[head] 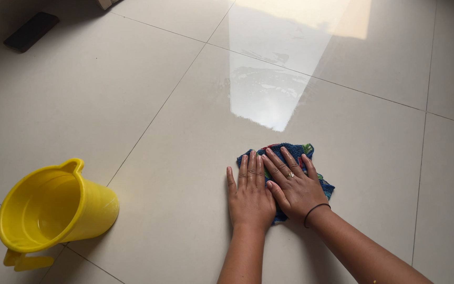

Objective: The person sits on a tiled floor and uses a cloth to wipe a wet area. They repeatedly dip the cloth into a yellow bucket, wring it out, and scrub the floor surface with both hands.

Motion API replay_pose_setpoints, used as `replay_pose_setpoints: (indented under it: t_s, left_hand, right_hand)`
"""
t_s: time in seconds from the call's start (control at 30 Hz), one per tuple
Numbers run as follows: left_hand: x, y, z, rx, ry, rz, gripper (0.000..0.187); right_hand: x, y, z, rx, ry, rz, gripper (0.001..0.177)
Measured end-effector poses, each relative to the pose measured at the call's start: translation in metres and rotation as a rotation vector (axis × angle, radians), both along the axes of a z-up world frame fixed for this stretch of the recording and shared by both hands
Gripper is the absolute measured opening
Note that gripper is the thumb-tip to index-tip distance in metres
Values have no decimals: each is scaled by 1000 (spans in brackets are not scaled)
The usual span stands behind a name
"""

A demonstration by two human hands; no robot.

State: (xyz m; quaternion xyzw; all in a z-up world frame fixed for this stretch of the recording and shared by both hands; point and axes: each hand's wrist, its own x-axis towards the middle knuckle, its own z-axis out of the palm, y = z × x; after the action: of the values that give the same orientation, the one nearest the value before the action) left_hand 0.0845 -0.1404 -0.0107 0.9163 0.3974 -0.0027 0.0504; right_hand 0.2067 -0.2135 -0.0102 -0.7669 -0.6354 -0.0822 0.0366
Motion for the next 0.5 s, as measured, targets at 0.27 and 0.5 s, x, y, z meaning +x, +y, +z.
replay_pose_setpoints:
  t_s: [0.27,0.5]
  left_hand:
    - [51,68,-6,4,-12,3,67]
    - [110,136,-8,9,-7,50,65]
  right_hand:
    - [37,65,-1,-15,66,-72,61]
    - [92,136,-4,-44,130,-83,61]
